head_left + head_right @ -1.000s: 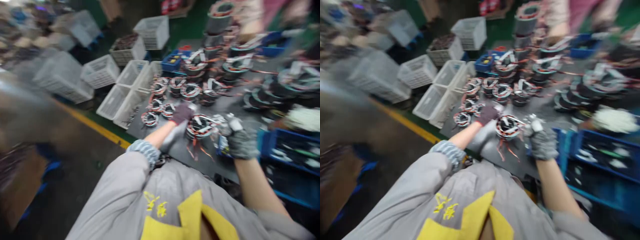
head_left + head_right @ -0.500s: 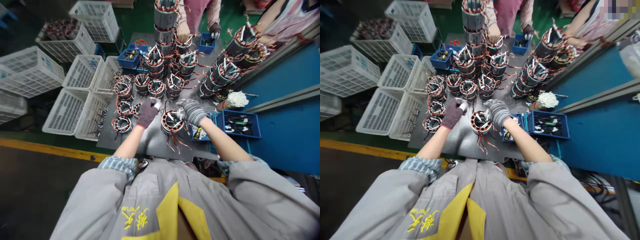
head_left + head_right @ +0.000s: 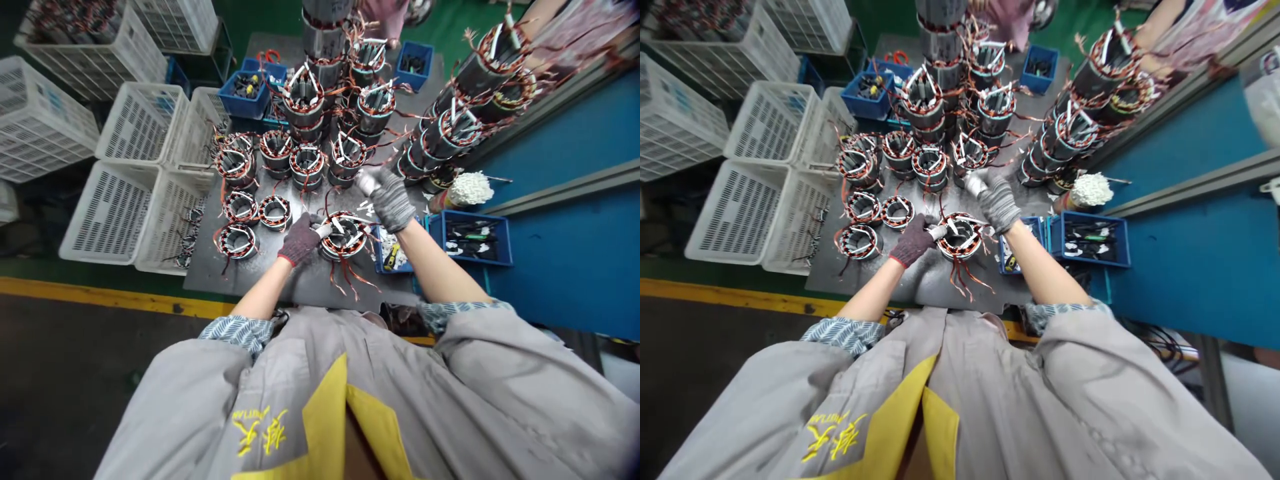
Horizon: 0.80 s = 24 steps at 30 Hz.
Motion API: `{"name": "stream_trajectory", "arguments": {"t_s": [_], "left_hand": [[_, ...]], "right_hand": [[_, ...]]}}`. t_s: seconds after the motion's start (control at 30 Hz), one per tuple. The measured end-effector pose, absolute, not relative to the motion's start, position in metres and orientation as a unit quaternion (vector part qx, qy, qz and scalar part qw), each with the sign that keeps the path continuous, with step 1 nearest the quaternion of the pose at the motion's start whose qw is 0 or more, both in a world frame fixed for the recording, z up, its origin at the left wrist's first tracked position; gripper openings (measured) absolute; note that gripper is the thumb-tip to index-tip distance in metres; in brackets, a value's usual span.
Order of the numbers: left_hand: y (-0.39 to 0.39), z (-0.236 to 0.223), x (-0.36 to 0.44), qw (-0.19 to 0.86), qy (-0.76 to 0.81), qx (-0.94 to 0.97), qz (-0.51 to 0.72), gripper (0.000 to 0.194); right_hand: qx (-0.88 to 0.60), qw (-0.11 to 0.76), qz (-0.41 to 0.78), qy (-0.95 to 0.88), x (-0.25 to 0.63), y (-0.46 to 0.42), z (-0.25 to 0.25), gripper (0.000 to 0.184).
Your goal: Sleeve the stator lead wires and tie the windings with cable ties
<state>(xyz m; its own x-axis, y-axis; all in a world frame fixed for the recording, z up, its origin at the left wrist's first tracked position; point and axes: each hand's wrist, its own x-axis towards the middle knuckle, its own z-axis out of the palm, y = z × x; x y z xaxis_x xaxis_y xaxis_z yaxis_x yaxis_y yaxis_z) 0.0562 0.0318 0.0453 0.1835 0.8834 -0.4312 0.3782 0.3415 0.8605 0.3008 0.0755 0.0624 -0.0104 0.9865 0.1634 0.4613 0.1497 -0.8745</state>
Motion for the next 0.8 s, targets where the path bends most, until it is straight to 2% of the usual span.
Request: {"name": "stream_trajectory", "arguments": {"t_s": [0.03, 0.13, 0.17, 0.23, 0.47, 0.67, 0.73, 0.8], "left_hand": [[0.032, 0.046, 0.056, 0.551, 0.6, 0.536, 0.22, 0.036], [0.033, 0.05, 0.055, 0.525, 0.603, 0.564, 0.207, 0.034], [0.032, 0.052, 0.055, 0.521, 0.602, 0.569, 0.204, 0.034], [0.032, 0.053, 0.055, 0.517, 0.606, 0.568, 0.206, 0.034], [0.029, 0.044, 0.052, 0.517, 0.599, 0.568, 0.226, 0.033], [0.028, 0.036, 0.055, 0.53, 0.598, 0.553, 0.235, 0.036], [0.028, 0.036, 0.055, 0.518, 0.6, 0.563, 0.234, 0.033], [0.028, 0.037, 0.055, 0.516, 0.597, 0.569, 0.233, 0.03]], "right_hand": [[-0.56, 0.355, 0.285, -0.693, 0.303, 0.076, 0.067, 0.041], [-0.45, 0.105, 0.16, -0.872, 0.3, 0.073, 0.078, 0.05], [-0.406, 0.047, 0.133, -0.903, 0.297, 0.072, 0.081, 0.052], [-0.35, -0.014, 0.093, -0.932, 0.29, 0.072, 0.083, 0.056], [-0.329, -0.038, 0.066, -0.941, 0.289, 0.079, 0.076, 0.057], [-0.384, -0.079, 0.093, -0.915, 0.296, 0.08, 0.079, 0.079], [-0.388, -0.078, 0.06, -0.916, 0.292, 0.08, 0.08, 0.069], [-0.364, -0.062, 0.046, -0.928, 0.287, 0.078, 0.08, 0.053]]}}
